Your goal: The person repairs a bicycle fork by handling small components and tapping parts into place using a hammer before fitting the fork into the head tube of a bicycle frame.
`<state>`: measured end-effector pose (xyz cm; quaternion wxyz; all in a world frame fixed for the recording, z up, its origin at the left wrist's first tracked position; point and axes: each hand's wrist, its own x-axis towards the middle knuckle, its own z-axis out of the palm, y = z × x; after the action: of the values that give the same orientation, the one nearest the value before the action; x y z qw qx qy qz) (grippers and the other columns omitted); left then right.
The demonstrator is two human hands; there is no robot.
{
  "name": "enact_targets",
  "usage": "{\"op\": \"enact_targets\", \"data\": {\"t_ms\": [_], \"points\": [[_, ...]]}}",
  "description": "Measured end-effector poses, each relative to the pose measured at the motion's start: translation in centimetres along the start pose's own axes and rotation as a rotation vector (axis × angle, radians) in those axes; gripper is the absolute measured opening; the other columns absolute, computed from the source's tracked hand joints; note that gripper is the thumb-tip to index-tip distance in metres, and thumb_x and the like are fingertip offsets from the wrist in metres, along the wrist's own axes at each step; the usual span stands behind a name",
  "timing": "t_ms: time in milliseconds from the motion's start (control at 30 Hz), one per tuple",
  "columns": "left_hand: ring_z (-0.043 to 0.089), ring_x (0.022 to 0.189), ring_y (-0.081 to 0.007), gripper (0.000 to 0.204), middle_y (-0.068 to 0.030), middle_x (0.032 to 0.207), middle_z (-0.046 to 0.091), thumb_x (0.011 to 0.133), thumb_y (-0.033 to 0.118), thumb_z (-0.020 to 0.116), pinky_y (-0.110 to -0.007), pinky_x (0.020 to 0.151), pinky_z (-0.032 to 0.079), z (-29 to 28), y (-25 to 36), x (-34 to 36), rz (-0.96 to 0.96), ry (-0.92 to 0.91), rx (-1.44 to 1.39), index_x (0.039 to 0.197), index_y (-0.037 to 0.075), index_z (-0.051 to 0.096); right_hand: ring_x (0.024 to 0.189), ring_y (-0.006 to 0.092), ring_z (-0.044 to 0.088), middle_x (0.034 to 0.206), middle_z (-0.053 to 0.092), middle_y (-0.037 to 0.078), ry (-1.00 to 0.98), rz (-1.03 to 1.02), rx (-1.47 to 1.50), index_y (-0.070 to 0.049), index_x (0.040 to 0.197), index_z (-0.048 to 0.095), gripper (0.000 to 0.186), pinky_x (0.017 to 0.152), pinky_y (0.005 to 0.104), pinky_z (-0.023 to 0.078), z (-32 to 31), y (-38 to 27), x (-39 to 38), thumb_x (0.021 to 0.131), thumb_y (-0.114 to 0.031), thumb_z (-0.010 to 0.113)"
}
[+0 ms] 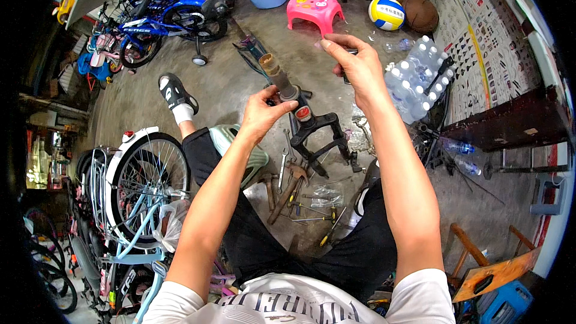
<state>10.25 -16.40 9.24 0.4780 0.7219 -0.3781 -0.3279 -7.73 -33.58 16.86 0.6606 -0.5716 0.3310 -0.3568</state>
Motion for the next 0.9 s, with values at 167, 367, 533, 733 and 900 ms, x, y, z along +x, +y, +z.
{"op": "enact_targets", "data": {"t_ms": [167, 367, 533, 733, 900], "points": [[0.049, 0.075, -0.0063, 0.045, 0.0062, 0.081, 0.055, 0.081, 0.022, 0.091, -0.025, 0.067, 0.041, 0.5, -0.2, -0.1, 0.028, 0.047, -0.002, 0.117, 0.001, 0.075, 0.068, 0.0097, 0.058, 0.103, 0.074, 0.005, -0.096, 0.061, 0.017, -0.002, 0.12, 0.073, 0.038, 0.064, 0.0259, 0.047, -0.5, 0.1, -0.5, 0.094, -0.029, 0.076], [0.051, 0.076, -0.0075, 0.045, 0.0042, 0.082, 0.059, 0.081, 0.023, 0.09, -0.026, 0.067, 0.043, -0.1, 0.1, 0.1, 0.07, 0.016, 0.093, 0.117, -0.001, 0.076, 0.096, 0.0226, 0.076, 0.12, 0.071, 0.009, -0.208, 0.349, 0.372, 0.001, 0.124, 0.069, 0.033, 0.065, 0.0298, 0.058, -0.6, 1.5, -0.9, 0.098, -0.019, 0.069], [0.057, 0.074, -0.0083, 0.069, 0.0015, 0.078, 0.063, 0.088, 0.028, 0.085, -0.028, 0.067, 0.046, -1.2, -1.0, 0.1, 0.084, -0.053, 0.099, 0.146, 0.004, 0.057, 0.102, 0.0211, 0.074, 0.119, 0.071, 0.008, -0.233, 0.303, 0.444, 0.0, 0.133, 0.062, 0.04, 0.076, 0.0298, 0.06, 0.0, 0.6, -1.8, 0.097, -0.014, 0.072], [0.062, 0.07, -0.0143, 0.059, -0.0023, 0.075, 0.065, 0.085, 0.044, 0.086, -0.032, 0.066, 0.051, 1.9, -6.9, -6.0, -0.174, 0.077, 0.241, 0.127, 0.004, 0.073, 0.1, 0.0191, 0.073, 0.124, 0.07, 0.008, -0.287, 0.316, 0.184, -0.004, 0.137, 0.06, 0.043, 0.079, 0.0311, 0.057, -1.3, 2.2, -2.0, 0.098, -0.017, 0.073], [0.076, 0.089, -0.0337, 0.071, -0.0165, 0.091, 0.077, 0.076, 0.061, 0.084, -0.045, 0.08, 0.058, 4.6, -7.2, -7.2, -0.211, -0.002, 0.558, 0.122, 0.009, 0.076, 0.091, 0.0147, 0.069, 0.117, 0.07, 0.001, -0.384, 0.393, 0.043, -0.015, 0.134, 0.063, 0.034, 0.069, 0.0274, 0.049, -1.1, 3.3, -3.6, 0.101, -0.017, 0.069]]}}
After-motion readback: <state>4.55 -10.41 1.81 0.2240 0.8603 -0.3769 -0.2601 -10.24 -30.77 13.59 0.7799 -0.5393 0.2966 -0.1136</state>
